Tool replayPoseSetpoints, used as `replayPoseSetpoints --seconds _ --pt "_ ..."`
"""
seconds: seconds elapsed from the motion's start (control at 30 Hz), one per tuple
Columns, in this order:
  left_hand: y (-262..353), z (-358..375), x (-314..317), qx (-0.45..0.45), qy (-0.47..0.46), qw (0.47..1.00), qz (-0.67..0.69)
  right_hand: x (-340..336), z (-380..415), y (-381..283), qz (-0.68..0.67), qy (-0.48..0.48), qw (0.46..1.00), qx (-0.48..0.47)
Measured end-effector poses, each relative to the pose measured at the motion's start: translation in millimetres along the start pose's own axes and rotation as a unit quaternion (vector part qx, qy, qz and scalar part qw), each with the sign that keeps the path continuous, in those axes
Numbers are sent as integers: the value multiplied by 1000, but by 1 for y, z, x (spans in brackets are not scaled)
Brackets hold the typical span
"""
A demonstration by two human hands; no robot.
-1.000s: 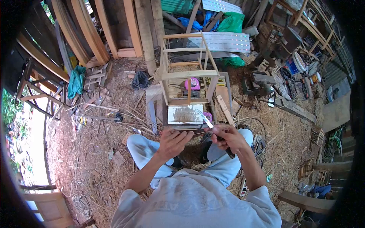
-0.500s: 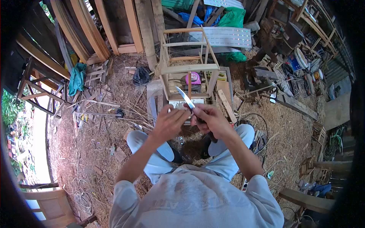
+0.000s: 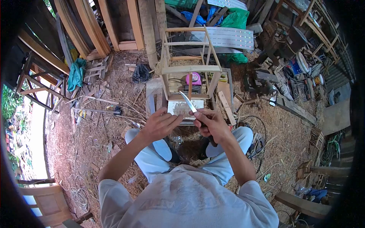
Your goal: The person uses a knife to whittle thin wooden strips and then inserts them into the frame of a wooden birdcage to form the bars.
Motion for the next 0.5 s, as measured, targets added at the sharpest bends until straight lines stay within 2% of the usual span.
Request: replayPoseSetpoints --seconds 0.2,0.27,0.4,0.5 --pt "12 2 8 -10 16 1000 7 4 4 8 -8 17 999 31" --pt "18 -1 11 -19 25 999 7 8 -2 17 -53 74 996 21" --pt "21 -4 18 -11 75 996 46 11 -6 34 -64 25 998 14" --pt "15 12 18 -29 51 997 43 -28 5 20 -72 144 987 -15"
Point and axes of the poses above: each hand's wrist, its own z-axis away from the middle knuckle, its own x-axis out of the palm, y = z × x, the point moved 1 cm from there along -z, towards the middle knuckle, and after that the axes turned 7 degrees about -y, right-handed, at the moved point
